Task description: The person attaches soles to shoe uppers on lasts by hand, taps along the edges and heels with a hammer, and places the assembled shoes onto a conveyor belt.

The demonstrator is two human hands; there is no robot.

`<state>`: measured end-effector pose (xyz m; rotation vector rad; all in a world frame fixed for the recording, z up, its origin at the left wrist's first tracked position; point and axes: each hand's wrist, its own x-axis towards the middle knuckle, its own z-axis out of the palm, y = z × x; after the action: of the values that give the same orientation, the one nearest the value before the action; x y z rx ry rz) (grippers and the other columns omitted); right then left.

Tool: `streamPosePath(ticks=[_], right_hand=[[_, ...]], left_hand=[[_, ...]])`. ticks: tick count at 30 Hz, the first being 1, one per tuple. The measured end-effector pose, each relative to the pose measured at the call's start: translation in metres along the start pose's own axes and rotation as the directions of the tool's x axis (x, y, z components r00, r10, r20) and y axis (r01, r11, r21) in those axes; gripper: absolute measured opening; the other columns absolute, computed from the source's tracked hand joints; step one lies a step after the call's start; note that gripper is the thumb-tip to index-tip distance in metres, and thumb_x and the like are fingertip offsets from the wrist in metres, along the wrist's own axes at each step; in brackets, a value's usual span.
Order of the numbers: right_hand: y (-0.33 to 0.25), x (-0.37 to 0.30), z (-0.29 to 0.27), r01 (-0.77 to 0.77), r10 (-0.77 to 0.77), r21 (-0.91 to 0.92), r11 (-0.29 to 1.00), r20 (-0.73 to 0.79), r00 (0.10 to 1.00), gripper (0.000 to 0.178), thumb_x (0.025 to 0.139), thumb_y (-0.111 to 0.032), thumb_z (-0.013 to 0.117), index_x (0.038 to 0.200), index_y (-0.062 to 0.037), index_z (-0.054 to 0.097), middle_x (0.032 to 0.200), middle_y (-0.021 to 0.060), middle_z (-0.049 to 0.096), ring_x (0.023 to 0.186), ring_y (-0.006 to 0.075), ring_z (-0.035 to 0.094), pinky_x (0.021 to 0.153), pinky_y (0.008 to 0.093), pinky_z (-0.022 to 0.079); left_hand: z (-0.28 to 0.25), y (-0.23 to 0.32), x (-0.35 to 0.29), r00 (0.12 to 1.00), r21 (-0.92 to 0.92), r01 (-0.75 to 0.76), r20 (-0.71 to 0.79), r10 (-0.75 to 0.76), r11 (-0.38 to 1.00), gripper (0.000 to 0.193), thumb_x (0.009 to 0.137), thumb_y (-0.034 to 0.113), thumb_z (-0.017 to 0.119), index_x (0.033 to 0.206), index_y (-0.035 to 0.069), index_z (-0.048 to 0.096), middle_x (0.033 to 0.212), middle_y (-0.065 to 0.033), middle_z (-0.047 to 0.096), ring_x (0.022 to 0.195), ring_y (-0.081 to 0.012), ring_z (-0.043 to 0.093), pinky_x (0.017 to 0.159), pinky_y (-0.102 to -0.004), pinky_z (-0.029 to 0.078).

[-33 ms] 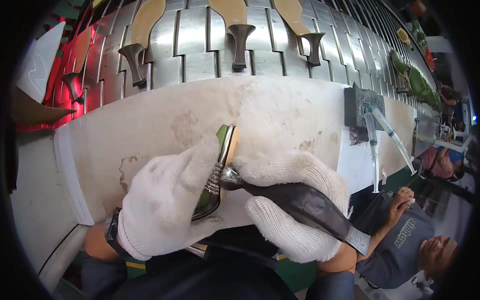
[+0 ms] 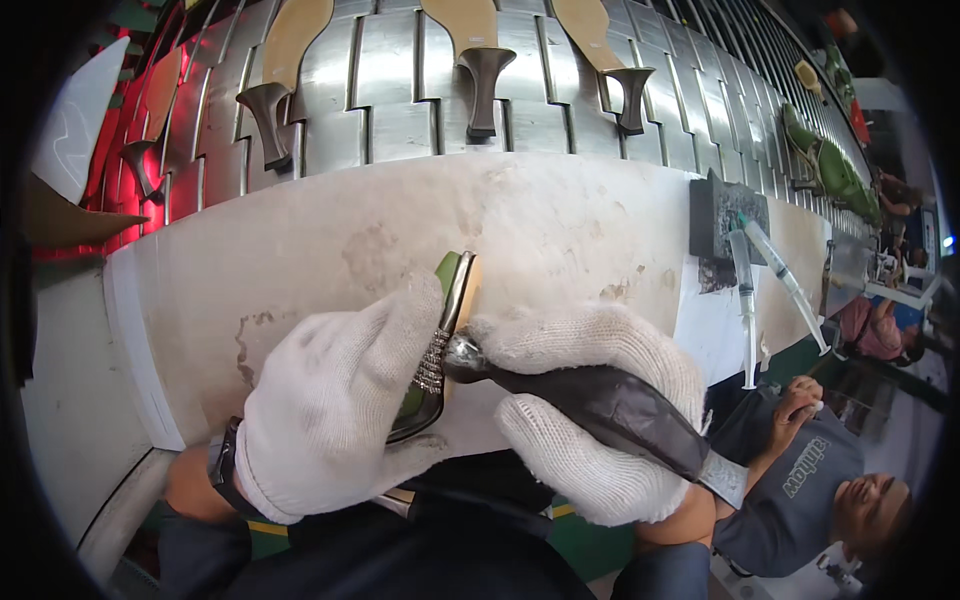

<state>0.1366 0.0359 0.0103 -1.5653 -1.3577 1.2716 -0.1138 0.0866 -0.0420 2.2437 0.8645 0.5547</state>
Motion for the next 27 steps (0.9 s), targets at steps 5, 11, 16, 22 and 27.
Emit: streamPosePath(ticks=[5,11,16,22,27], right_hand=[[-0.019,0.024,0.013,-0.083,0.075,-0.071,0.994,-0.109,0.991,0.045,0.091,-0.022,0.08,0.121,0.011,0.071,0.119,0.0255,0.079,0.111,0.0359,0.079,0.105,0.0467,0.061],[-0.016,0.05,0.006,0.158,-0.156,-0.067,0.985,0.027,0.987,0.034,0.098,-0.008,0.068,0.126,0.011,0.069,0.121,0.0251,0.077,0.113,0.0361,0.078,0.105,0.0474,0.062],[-0.015,-0.006,0.013,0.111,-0.105,-0.046,0.993,0.119,0.987,0.04,0.092,-0.009,0.075,0.128,0.0077,0.07,0.131,0.0248,0.074,0.128,0.0355,0.071,0.114,0.0484,0.055],[0.0,-0.027,0.039,0.467,-0.472,-0.324,0.822,0.071,0.879,0.03,0.087,-0.001,0.085,0.116,-0.0007,0.076,0.117,0.0225,0.079,0.112,0.0347,0.079,0.099,0.0425,0.062],[0.032,-0.047,0.076,0.556,-0.615,-0.361,0.748,-0.062,0.786,0.038,0.084,0.002,0.085,0.119,0.0023,0.073,0.115,0.0239,0.078,0.109,0.0413,0.077,0.098,0.0461,0.063]], left_hand=[[-0.004,0.003,-0.003,1.0,0.044,0.017,-0.014,-0.016,0.999,0.122,0.06,0.013,0.098,0.165,-0.006,0.04,0.138,-0.0271,0.067,0.112,-0.0447,0.07,0.098,-0.0494,0.056],[-0.002,0.0,-0.007,0.999,0.005,-0.009,-0.033,0.009,1.0,0.119,0.061,0.014,0.098,0.165,-0.004,0.042,0.136,-0.0263,0.068,0.112,-0.045,0.071,0.097,-0.0508,0.056],[-0.002,0.004,-0.01,0.999,0.021,0.011,-0.042,-0.01,1.0,0.112,0.065,0.014,0.098,0.163,-0.002,0.045,0.128,-0.0248,0.07,0.109,-0.0442,0.072,0.096,-0.0504,0.057],[-0.005,0.002,-0.013,0.999,0.078,0.004,-0.043,-0.001,0.997,0.105,0.07,0.02,0.097,0.161,-0.001,0.049,0.125,-0.0234,0.072,0.108,-0.0429,0.073,0.097,-0.0492,0.058],[-0.002,0.0,-0.016,0.999,0.053,-0.009,-0.051,0.012,0.999,0.104,0.072,0.023,0.096,0.161,-0.002,0.049,0.125,-0.0239,0.072,0.107,-0.0431,0.074,0.096,-0.0494,0.059]])
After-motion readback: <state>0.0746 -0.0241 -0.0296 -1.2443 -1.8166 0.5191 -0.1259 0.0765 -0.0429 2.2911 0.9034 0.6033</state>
